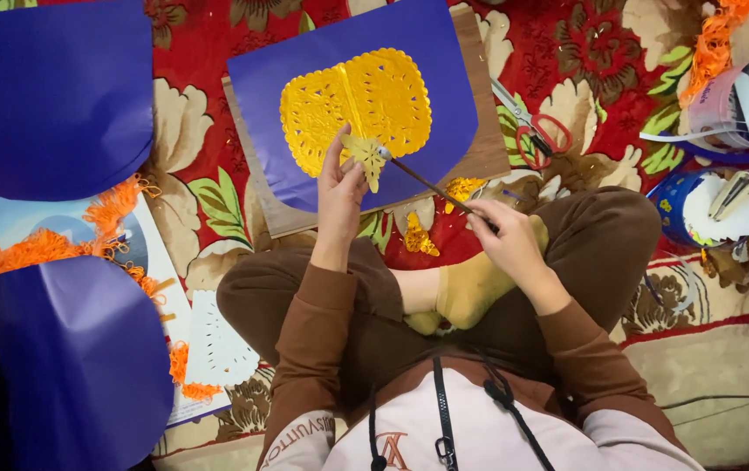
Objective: Attaching gold-colored paper decorations to blue cardstock using glue and an applicator stick.
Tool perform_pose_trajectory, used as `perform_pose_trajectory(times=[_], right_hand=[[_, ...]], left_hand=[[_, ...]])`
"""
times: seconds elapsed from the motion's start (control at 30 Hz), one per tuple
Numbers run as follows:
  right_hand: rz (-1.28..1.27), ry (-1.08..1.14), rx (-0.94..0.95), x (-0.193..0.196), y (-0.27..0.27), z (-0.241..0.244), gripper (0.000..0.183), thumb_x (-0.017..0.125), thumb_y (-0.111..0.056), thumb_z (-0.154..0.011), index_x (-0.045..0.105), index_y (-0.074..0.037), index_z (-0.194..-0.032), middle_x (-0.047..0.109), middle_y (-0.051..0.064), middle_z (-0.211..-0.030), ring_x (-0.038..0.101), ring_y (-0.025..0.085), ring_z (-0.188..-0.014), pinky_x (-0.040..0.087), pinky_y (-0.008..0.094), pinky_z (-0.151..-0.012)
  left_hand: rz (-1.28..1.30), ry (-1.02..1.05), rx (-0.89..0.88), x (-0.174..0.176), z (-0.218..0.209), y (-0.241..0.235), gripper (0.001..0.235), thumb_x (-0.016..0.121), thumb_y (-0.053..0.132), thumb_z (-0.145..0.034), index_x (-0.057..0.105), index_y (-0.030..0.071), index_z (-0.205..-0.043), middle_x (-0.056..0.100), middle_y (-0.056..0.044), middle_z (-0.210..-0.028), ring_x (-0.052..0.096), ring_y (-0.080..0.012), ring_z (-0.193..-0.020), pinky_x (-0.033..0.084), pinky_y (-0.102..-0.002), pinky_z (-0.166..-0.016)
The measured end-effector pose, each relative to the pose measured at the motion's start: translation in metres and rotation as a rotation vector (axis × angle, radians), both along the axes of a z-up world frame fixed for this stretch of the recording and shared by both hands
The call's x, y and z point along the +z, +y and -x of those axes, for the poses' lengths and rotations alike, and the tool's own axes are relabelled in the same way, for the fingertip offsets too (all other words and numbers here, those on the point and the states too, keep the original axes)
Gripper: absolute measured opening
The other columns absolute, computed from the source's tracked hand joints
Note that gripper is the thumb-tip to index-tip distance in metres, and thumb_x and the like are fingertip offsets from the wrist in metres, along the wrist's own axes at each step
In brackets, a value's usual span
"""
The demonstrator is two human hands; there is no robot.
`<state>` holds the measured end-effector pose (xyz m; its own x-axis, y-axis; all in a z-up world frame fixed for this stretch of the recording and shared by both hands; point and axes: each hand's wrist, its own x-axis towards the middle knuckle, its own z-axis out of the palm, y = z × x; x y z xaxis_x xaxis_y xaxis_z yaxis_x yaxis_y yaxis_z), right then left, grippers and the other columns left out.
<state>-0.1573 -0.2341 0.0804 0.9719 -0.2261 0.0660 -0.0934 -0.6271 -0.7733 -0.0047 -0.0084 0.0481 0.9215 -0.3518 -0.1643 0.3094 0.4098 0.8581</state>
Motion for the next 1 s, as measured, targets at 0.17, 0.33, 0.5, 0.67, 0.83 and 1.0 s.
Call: perform_pose_trajectory(times=[0.17, 0.33, 0.5, 0.67, 0.83, 1.0], right_hand=[[0.007, 0.032, 0.004, -0.002, -0.005, -0.007, 0.023, 0.068, -0.009, -0.091, 0.073, -0.020, -0.110, 0.073, 0.005, -0.098, 0.071, 0.028, -0.094, 0.055, 0.039, -0.082], [0.019, 0.065, 0.043, 0.016, -0.026, -0.032, 0.024, 0.066, -0.006, -0.091, 0.074, -0.018, -0.110, 0.075, 0.009, -0.097, 0.071, 0.031, -0.094, 0.056, 0.042, -0.083], [0.339, -0.041, 0.022, 0.034, -0.096, -0.105, 0.019, 0.054, -0.003, -0.103, 0.070, 0.004, -0.113, 0.067, 0.031, -0.093, 0.064, 0.049, -0.090, 0.050, 0.054, -0.082], [0.728, -0.054, -0.113, -0.018, -0.188, -0.199, 0.022, 0.056, 0.002, -0.092, 0.073, 0.003, -0.106, 0.067, 0.021, -0.085, 0.061, 0.031, -0.067, 0.053, 0.039, -0.061], [0.905, -0.151, -0.083, 0.008, -0.172, -0.231, 0.054, 0.071, 0.008, -0.078, 0.064, 0.001, -0.131, 0.058, 0.025, -0.121, 0.055, 0.046, -0.096, 0.052, 0.051, -0.082], [0.510, -0.448, 0.547, 0.053, -0.070, -0.192, 0.014, 0.070, 0.003, -0.085, 0.075, -0.001, -0.098, 0.064, 0.018, -0.119, 0.061, 0.030, -0.110, 0.049, 0.039, -0.091]], left_hand=[[-0.017, 0.018, 0.003, -0.009, -0.002, -0.003, 0.055, 0.045, -0.001, -0.103, 0.038, 0.018, -0.153, 0.058, -0.030, -0.132, 0.058, -0.0413, -0.123, 0.047, -0.054, -0.103], [-0.008, 0.035, 0.000, -0.024, -0.007, -0.004, 0.054, 0.044, 0.000, -0.103, 0.037, 0.018, -0.154, 0.056, -0.029, -0.134, 0.055, -0.0409, -0.126, 0.044, -0.054, -0.106], [0.017, 0.093, -0.031, -0.032, -0.015, -0.009, 0.055, 0.046, 0.002, -0.103, 0.034, 0.017, -0.155, 0.057, -0.029, -0.133, 0.060, -0.0376, -0.122, 0.048, -0.051, -0.104], [0.171, 0.307, -0.028, -0.004, -0.025, -0.021, 0.062, 0.050, -0.003, -0.093, 0.036, 0.011, -0.152, 0.065, -0.020, -0.116, 0.068, -0.0229, -0.097, 0.054, -0.027, -0.083], [0.253, 0.344, -0.111, 0.003, -0.030, -0.027, 0.062, 0.048, -0.005, -0.094, 0.035, 0.010, -0.153, 0.066, -0.021, -0.116, 0.069, -0.0225, -0.095, 0.056, -0.029, -0.083], [0.336, 0.464, -0.180, -0.005, -0.029, -0.033, 0.061, 0.046, -0.007, -0.094, 0.036, 0.007, -0.153, 0.062, -0.024, -0.123, 0.069, -0.0279, -0.099, 0.060, -0.033, -0.082]])
